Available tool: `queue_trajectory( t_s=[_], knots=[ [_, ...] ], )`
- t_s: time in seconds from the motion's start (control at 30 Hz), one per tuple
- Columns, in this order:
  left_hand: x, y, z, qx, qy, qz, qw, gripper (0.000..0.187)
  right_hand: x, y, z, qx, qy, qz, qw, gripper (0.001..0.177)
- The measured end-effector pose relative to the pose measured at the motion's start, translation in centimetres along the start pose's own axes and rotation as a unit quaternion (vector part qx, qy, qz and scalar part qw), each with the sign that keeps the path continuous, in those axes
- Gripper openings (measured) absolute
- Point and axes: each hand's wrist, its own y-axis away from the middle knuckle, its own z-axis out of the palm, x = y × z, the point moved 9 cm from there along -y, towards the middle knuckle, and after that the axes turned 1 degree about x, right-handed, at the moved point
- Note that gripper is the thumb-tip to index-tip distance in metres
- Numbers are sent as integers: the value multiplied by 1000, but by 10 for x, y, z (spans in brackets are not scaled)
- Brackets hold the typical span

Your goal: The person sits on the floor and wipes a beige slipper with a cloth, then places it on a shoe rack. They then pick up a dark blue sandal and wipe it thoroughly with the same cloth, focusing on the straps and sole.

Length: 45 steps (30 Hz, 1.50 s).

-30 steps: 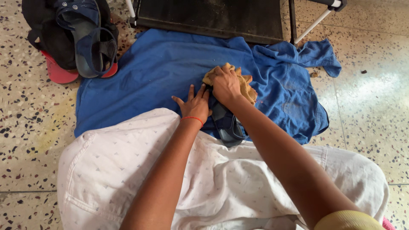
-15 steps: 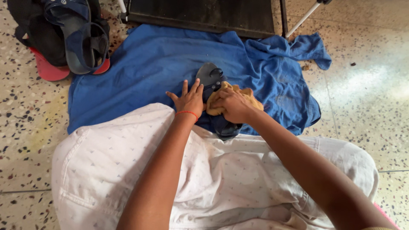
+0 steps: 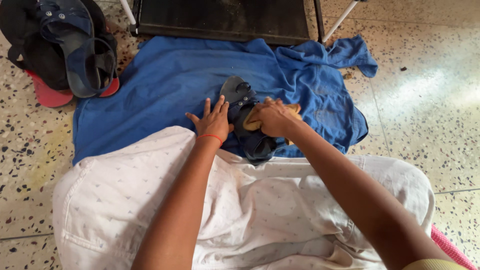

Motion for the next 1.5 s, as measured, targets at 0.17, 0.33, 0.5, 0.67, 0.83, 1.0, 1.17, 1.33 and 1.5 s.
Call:
queue_trajectory(
  t_s=[0.17, 0.33, 0.5, 0.67, 0.83, 1.0, 1.17, 1.33, 1.5],
  knots=[
    [-5, 2, 4, 8, 11, -2, 1000, 79, 6, 40, -52, 219, -3, 63, 974, 51],
    [-3, 2, 6, 2, 16, -8, 1000, 82, -41, 56, -36, 147, -10, -13, 989, 59],
    [-6, 1, 12, 13, 24, -16, 1000, 81, -68, 65, -10, -6, 47, -71, 996, 50],
    [-6, 1, 15, 45, 31, -12, 998, 80, -23, 87, 9, -133, -55, -2, 990, 55],
    [14, 19, -4, 169, 60, 52, 982, 65, 59, 88, -13, -9, -168, 152, 974, 48],
    [53, 43, -18, 239, 141, 181, 944, 60, 86, 80, -2, 72, -173, 256, 948, 51],
    [53, 48, -26, 281, 215, 242, 904, 57, 43, 65, -10, 172, -327, 82, 925, 48],
    [44, 31, -6, 184, 203, 223, 936, 42, -7, 71, -28, 163, -258, -59, 951, 48],
    [36, 25, 6, 139, 206, 182, 952, 28, -31, 80, -16, 1, -129, -10, 992, 52]
  ],
)
